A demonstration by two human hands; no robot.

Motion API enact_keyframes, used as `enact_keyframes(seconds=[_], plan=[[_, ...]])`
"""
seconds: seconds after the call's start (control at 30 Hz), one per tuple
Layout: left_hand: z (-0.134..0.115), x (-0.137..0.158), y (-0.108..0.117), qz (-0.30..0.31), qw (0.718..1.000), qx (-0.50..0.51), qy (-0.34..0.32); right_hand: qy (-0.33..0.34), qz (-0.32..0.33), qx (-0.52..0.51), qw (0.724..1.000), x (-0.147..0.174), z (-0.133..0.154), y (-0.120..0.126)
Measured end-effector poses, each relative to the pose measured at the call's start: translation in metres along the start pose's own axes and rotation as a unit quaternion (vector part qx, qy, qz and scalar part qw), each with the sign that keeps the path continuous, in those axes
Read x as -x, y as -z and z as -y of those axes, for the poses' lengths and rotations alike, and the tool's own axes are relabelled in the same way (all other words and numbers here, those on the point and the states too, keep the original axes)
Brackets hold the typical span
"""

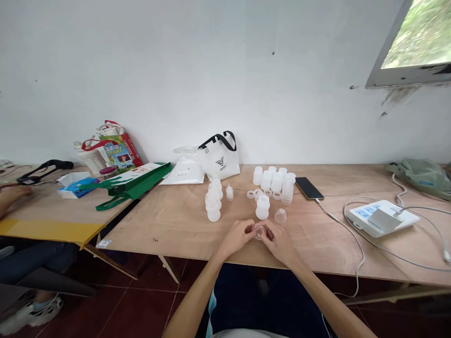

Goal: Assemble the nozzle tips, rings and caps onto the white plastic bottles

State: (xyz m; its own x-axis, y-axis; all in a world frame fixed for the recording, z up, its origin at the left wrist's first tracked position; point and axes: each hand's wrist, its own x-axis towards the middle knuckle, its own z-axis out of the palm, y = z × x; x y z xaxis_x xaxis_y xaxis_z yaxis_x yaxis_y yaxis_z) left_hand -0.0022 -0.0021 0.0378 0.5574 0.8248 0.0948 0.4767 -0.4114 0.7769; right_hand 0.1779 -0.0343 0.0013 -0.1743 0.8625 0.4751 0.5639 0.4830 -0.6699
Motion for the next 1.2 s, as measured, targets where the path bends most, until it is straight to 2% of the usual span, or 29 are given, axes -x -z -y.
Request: enact_keyframes(seconds=[0.33, 0.57, 0.77, 0.93, 1.1, 1.2], plan=[[0.002, 0.000, 0.005, -0.002, 1.000, 0.003, 0.007, -0.036, 0.037, -0.085, 0.995, -0.001, 0.004, 0.003], [-0.004, 0.001, 0.002, -0.049, 0.999, 0.000, 0.017, -0.058, 0.006, -0.125, 0.990, -0.002, 0.002, -0.001], [-0.006, 0.003, 0.006, -0.044, 0.996, 0.074, 0.026, -0.072, -0.026, -0.187, 0.979, -0.001, -0.001, -0.003], [-0.006, 0.006, 0.007, -0.026, 0.991, 0.130, 0.027, -0.060, -0.057, -0.166, 0.983, -0.001, -0.002, -0.004], [-0.007, 0.006, 0.003, 0.027, 0.965, 0.259, 0.040, -0.096, -0.100, -0.198, 0.970, -0.001, -0.002, -0.002], [-0.008, 0.005, 0.004, 0.035, 0.951, 0.301, 0.054, -0.092, -0.109, -0.198, 0.970, -0.002, 0.000, -0.001]])
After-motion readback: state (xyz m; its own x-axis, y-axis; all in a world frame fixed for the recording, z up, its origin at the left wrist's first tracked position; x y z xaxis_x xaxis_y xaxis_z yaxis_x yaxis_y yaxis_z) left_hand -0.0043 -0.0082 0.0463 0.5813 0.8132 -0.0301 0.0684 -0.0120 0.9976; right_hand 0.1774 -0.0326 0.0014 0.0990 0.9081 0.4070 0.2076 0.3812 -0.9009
